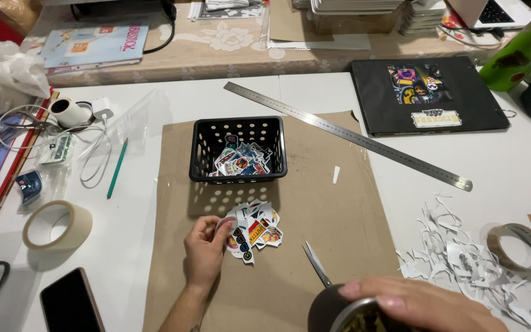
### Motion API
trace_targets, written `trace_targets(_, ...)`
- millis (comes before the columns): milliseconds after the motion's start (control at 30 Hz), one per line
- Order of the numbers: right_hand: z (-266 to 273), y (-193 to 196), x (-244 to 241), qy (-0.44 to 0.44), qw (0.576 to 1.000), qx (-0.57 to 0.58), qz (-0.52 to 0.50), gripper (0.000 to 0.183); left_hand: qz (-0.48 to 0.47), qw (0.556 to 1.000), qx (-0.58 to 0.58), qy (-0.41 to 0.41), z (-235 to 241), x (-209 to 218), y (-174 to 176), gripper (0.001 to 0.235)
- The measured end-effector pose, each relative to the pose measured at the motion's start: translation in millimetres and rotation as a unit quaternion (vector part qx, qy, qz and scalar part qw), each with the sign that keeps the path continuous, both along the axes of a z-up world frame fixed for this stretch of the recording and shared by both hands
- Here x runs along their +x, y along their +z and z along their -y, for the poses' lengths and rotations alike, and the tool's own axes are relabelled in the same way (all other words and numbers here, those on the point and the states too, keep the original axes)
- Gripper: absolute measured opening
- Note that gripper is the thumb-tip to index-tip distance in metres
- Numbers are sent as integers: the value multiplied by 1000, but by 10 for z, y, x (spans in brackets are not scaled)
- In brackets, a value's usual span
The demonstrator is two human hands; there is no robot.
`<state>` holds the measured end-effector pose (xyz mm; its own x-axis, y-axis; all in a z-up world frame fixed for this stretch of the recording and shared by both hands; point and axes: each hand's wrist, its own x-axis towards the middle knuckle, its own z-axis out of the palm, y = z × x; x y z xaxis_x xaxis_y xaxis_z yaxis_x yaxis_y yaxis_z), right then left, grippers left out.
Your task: The person uses scissors to cut out small, colorful stickers from a sheet. They carefully trim around the edges of each sticker and place the finished pieces into a black plastic basket on the table.
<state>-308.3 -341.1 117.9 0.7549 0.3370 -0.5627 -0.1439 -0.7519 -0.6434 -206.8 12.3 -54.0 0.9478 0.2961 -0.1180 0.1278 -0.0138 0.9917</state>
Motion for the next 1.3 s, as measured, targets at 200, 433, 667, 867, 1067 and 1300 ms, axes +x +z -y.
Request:
trace_targets(200,-601,495,-126,-374,817,210,385,102,76,995,-63,-3,10,51,-67,11)
trace_targets(433,778,-235,881,-410,799,110,426,84,121,992,-23,11,-44,97,-264,11)
trace_targets(667,2333,-944,1491,-591,662,-194,417,79,135,989,-44,31,-58,37,-173,18)
trace_targets(867,2972,-1379,1806,-674,584,-177,417,81,140,988,-49,46,-73,115,-313,19)
trace_targets(1067,3030,-1370,1837,-693,596,-138,382,86,88,994,-43,52,-45,82,-150,22)
trace_targets(1300,1655,-822,1275,-472,620,-184,599,86,52,995,-59,59,-57,87,-160,23)
